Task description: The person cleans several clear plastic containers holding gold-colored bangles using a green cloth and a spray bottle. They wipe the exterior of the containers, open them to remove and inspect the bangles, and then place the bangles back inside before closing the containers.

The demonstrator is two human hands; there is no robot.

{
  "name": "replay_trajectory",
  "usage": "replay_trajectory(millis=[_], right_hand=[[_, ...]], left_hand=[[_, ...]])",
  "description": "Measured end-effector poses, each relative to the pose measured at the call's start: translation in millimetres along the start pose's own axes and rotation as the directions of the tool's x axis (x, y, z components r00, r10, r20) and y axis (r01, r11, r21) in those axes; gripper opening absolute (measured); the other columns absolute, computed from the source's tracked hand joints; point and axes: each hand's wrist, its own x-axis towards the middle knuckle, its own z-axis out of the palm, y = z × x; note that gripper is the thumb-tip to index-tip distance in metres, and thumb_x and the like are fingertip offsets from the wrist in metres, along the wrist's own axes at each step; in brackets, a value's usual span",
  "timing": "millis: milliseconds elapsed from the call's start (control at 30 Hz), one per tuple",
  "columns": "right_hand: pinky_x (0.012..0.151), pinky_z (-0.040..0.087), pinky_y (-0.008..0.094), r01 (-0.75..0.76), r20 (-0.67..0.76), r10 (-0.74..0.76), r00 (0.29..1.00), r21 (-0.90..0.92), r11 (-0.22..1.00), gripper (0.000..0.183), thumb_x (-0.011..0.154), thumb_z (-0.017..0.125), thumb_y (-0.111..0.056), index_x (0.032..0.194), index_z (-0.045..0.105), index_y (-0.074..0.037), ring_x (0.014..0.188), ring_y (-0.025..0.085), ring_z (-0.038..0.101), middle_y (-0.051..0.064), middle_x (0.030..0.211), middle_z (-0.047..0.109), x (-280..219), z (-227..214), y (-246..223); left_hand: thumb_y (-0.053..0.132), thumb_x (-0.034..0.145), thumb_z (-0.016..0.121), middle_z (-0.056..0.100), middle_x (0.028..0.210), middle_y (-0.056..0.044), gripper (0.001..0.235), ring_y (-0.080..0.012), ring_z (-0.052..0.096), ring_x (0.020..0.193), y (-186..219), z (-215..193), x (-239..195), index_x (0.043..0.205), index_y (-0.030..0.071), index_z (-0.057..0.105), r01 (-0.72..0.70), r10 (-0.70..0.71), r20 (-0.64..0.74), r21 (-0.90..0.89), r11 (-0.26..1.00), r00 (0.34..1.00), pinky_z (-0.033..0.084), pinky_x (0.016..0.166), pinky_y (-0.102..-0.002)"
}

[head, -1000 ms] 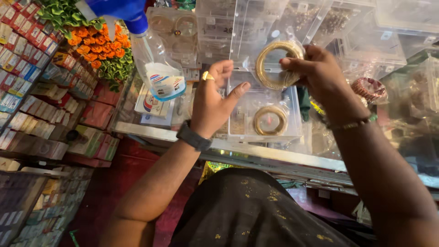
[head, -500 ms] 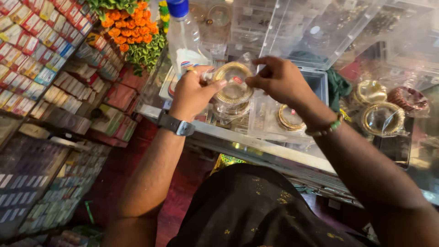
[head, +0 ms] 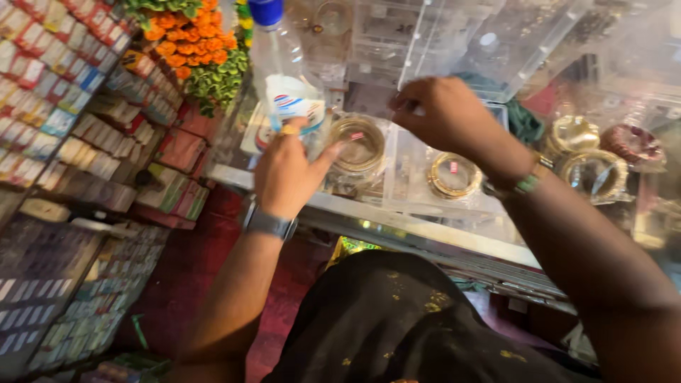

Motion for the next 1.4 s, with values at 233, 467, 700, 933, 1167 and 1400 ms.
replay_trajectory(millis=[233, 467, 700, 933, 1167, 1400], right_hand=[[0.103, 0.044, 0.046, 0.023, 0.442, 0.089, 0.892, -0.242, 0.97, 0.096, 0.07, 0.089, -0.043, 0.149, 0.046, -0.008, 0.128, 0.034, 0.053, 0.018, 0.149, 0.052, -56.6, 0.4, 60.3], [0.101, 0.049, 0.043, 0.004, 0.398, 0.154, 0.904, -0.37, 0.929, 0.091, 0.059, 0.095, -0.051, 0.129, 0.058, -0.006, 0.118, 0.034, 0.059, 0.017, 0.12, 0.063, -57.6, 29.9, 77.4], [0.076, 0.062, 0.039, -0.548, 0.295, 0.488, 0.822, 0.17, 0.819, 0.029, 0.087, 0.076, -0.026, 0.104, 0.069, -0.003, 0.08, 0.021, 0.073, 0.011, 0.091, 0.075, -53.1, -32.0, 50.5], [0.101, 0.056, 0.038, -0.017, -0.003, 0.293, 0.956, 0.998, 0.067, 0.039, 0.093, 0.072, -0.017, 0.126, 0.058, -0.001, 0.108, 0.02, 0.069, 0.01, 0.113, 0.071, -77.4, -11.6, 11.1], [0.095, 0.058, 0.035, -0.064, 0.043, 0.17, 0.984, 0.99, 0.122, 0.041, 0.091, 0.07, -0.012, 0.128, 0.058, -0.001, 0.108, 0.019, 0.069, 0.008, 0.113, 0.071, -72.9, 4.1, 27.9], [0.072, 0.046, 0.028, -0.107, 0.024, 0.231, 0.973, 0.93, 0.352, 0.037, 0.095, 0.078, -0.012, 0.123, 0.059, 0.004, 0.088, 0.014, 0.06, 0.007, 0.102, 0.068, -21.6, 9.7, 14.2]], left_hand=[[0.02, 0.091, 0.08, 0.069, 0.085, -0.002, 0.029, -0.0146, 0.068, 0.067, 70.0, 2.8, -23.2, 0.117, 0.012, 0.07, 0.035, 0.197, 0.278, -0.655, 0.754, 0.94, 0.055, 0.063, -0.028], [0.013, 0.092, 0.079, 0.066, 0.093, -0.005, 0.028, -0.0198, 0.068, 0.08, 93.8, 31.7, -14.1, 0.117, 0.009, 0.068, -0.096, 0.309, 0.206, -0.672, 0.735, 0.928, 0.055, 0.071, -0.032], [0.02, 0.089, 0.082, 0.06, 0.127, -0.017, 0.055, -0.0287, 0.065, 0.113, 93.0, 43.2, 4.2, 0.133, 0.002, 0.055, -0.189, 0.258, -0.009, -0.706, 0.683, 0.966, 0.06, 0.091, -0.033], [0.026, 0.089, 0.084, 0.073, 0.114, -0.006, 0.057, -0.0139, 0.072, 0.104, 94.0, 57.1, 10.5, 0.132, 0.0, 0.056, 0.235, 0.071, 0.308, -0.836, 0.496, 0.949, 0.059, 0.092, -0.028], [0.017, 0.094, 0.079, 0.073, 0.112, -0.009, 0.051, -0.0104, 0.069, 0.1, 59.1, 61.8, 30.6, 0.133, -0.002, 0.052, 0.344, 0.049, 0.361, -0.916, 0.204, 0.931, 0.058, 0.09, -0.027], [0.017, 0.09, 0.083, 0.074, 0.107, -0.012, 0.05, -0.0124, 0.07, 0.093, 24.3, 30.4, 47.0, 0.123, -0.004, 0.053, 0.366, -0.105, 0.357, -0.825, 0.432, 0.928, 0.059, 0.08, -0.026]])
